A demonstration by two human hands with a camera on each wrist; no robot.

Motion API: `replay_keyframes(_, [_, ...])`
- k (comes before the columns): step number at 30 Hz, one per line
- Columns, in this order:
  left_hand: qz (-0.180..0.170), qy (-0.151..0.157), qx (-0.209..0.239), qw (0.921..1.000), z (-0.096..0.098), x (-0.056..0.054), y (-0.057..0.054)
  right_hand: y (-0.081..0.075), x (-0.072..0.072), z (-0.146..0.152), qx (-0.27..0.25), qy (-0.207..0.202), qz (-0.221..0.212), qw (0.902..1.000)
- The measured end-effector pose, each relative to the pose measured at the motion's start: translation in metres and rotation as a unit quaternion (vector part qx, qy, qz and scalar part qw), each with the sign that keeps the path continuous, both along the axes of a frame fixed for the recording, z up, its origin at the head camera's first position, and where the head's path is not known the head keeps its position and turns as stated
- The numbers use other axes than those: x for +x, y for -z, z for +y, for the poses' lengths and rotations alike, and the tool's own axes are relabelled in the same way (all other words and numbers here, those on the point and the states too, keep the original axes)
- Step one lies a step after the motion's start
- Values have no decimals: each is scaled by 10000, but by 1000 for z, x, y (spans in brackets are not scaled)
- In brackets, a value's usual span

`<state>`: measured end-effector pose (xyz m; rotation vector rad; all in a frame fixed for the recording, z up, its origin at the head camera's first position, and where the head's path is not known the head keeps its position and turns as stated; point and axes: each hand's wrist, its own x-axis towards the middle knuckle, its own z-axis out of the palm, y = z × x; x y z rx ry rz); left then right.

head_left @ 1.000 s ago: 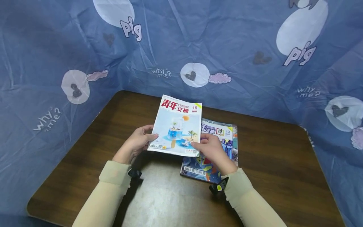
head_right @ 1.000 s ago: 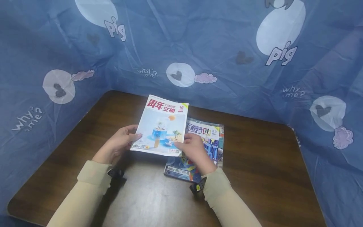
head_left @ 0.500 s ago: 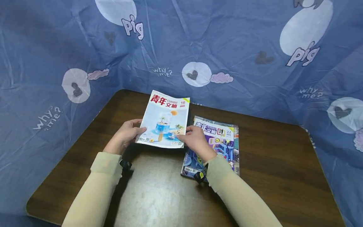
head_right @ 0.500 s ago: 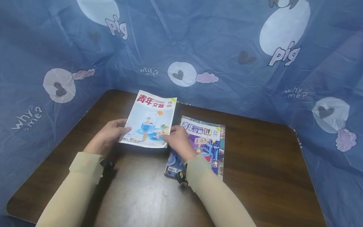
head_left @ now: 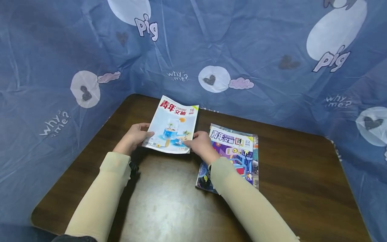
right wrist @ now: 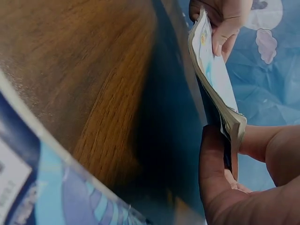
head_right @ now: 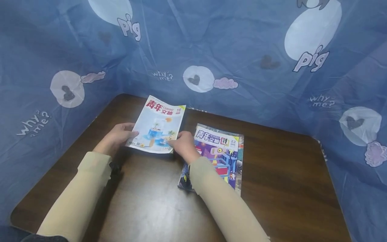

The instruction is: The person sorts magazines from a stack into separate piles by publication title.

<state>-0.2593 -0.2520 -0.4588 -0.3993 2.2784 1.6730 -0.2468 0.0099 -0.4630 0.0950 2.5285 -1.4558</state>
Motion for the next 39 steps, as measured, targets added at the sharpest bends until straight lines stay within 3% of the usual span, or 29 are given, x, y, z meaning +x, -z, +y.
replay_keyframes(16, [-175,-35,-610,9980,-6,-6,4,14,-7,-17,246,34,-82,9997])
replay_keyframes(31, [189,3,-1156,9931,-11,-15,10,18,-14,-25,202,47,-261,9994])
replay_keyframes(39, [416,-7,-1624,9858,-13,-16,9,21,-19,-31,67,108,-372,9992])
